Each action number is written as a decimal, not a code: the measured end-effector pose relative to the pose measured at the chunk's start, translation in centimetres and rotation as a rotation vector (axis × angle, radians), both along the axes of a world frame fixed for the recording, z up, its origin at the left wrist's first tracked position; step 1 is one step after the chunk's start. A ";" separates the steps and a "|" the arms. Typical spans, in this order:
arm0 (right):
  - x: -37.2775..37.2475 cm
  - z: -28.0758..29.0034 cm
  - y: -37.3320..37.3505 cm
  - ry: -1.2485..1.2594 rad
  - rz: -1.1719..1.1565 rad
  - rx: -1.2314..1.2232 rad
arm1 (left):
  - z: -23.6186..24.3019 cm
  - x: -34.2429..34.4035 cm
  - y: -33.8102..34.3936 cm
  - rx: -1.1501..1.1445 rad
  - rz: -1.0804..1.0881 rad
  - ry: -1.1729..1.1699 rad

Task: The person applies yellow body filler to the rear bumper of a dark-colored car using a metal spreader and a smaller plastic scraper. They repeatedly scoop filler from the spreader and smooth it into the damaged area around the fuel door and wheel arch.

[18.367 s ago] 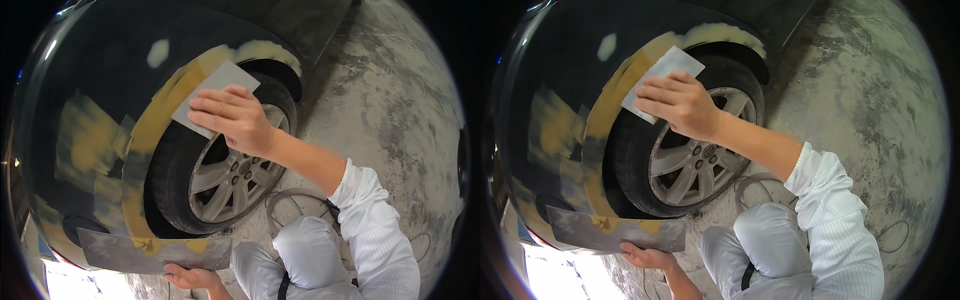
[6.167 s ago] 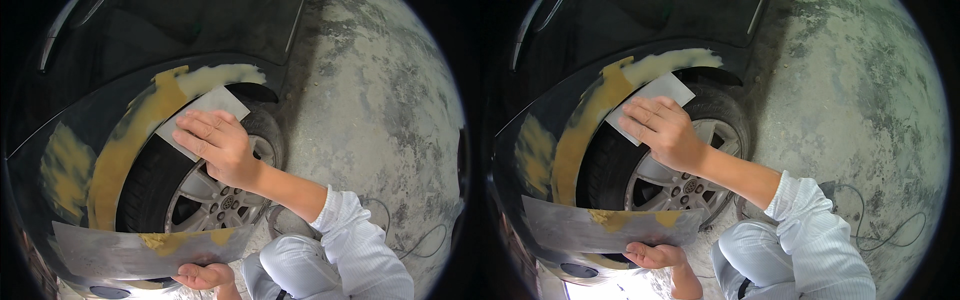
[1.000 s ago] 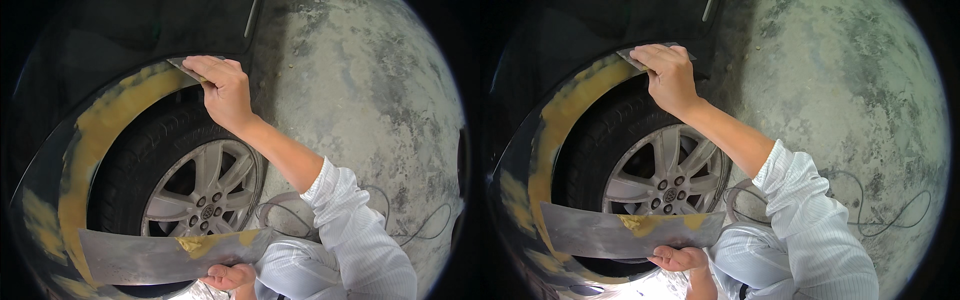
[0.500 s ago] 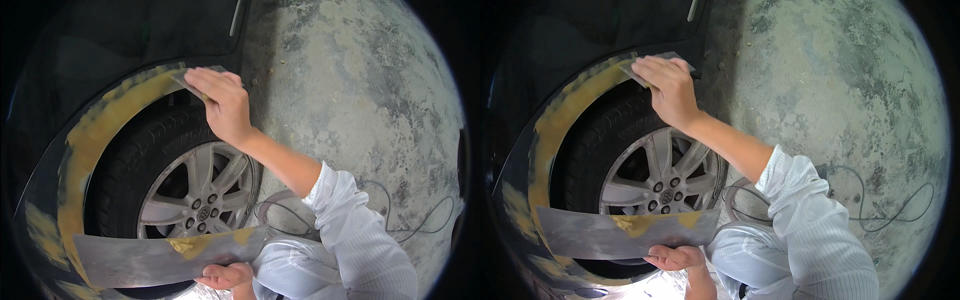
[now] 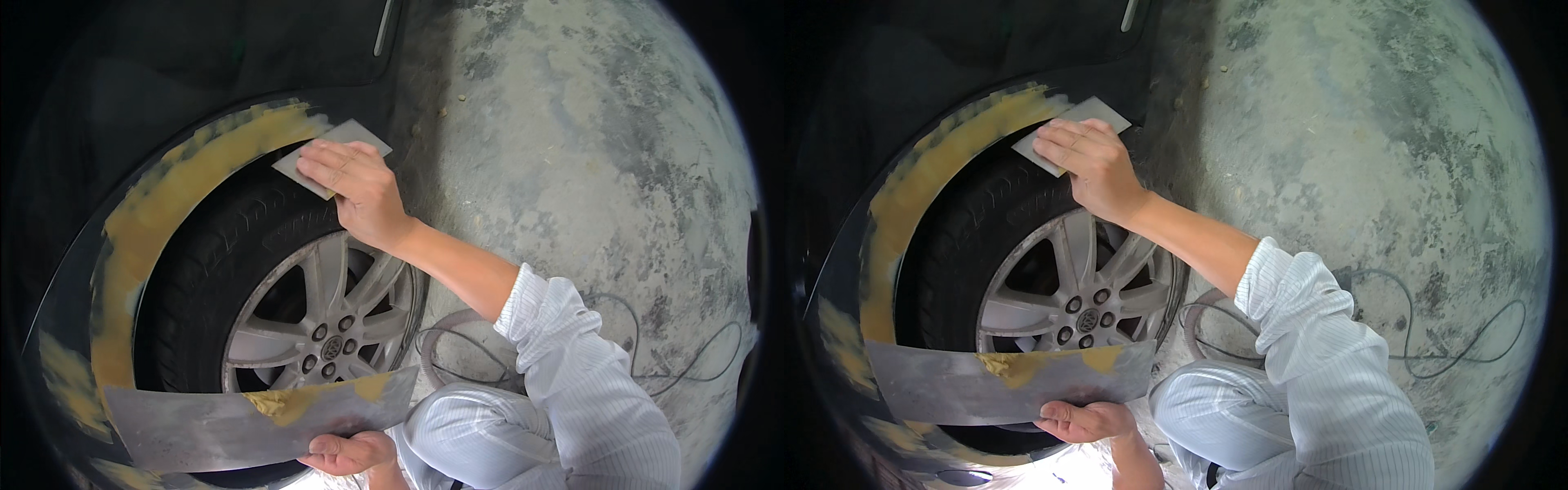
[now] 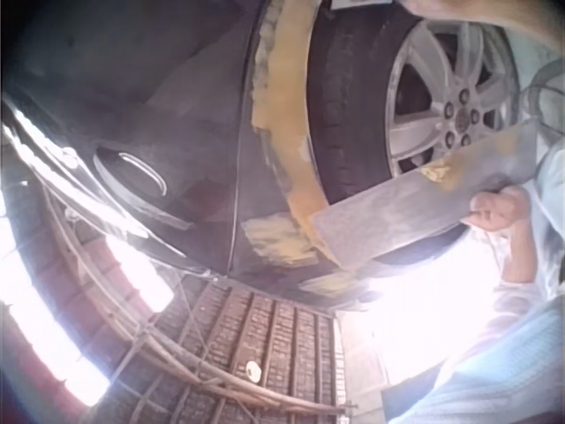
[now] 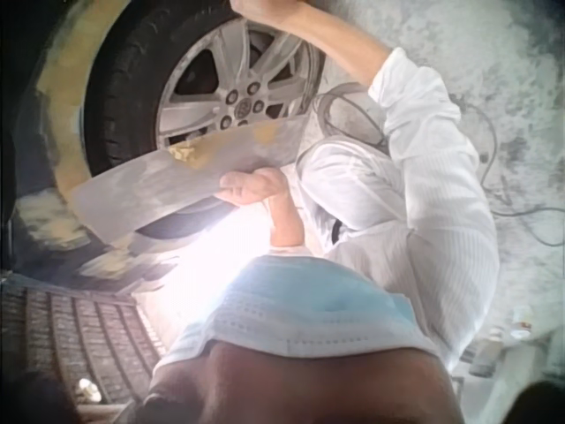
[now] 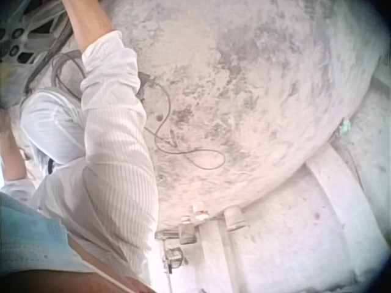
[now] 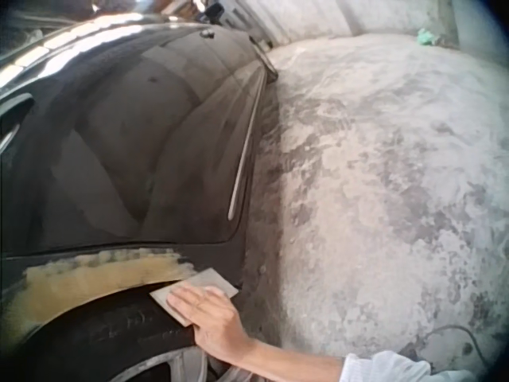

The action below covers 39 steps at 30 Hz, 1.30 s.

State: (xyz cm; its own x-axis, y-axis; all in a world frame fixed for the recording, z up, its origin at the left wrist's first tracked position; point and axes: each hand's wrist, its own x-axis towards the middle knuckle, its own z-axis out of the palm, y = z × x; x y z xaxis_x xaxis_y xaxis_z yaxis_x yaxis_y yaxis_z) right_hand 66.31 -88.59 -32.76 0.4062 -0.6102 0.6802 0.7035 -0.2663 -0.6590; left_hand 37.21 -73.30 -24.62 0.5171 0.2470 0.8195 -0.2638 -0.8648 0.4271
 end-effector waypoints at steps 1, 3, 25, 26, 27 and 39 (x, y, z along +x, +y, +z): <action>0.2 0.0 -0.6 0.011 -0.025 0.007 | 0.1 0.0 -0.1 -0.049 0.017 0.008; 1.2 0.5 -1.7 0.010 -0.073 0.072 | 0.1 0.0 -0.4 -0.034 0.007 -0.005; -15.6 4.4 -5.4 0.036 0.297 -0.089 | 1.8 9.4 -4.9 -0.130 -0.247 -0.020; -16.2 5.0 -5.6 0.020 0.272 -0.081 | 1.8 9.4 -5.3 -0.156 -0.261 0.008; -16.7 5.6 -5.8 0.028 0.261 -0.081 | 1.7 9.3 -5.7 -0.180 -0.275 0.041; -16.9 6.5 -4.5 0.061 0.408 -0.032 | 1.4 9.9 -6.3 -0.032 -0.194 0.072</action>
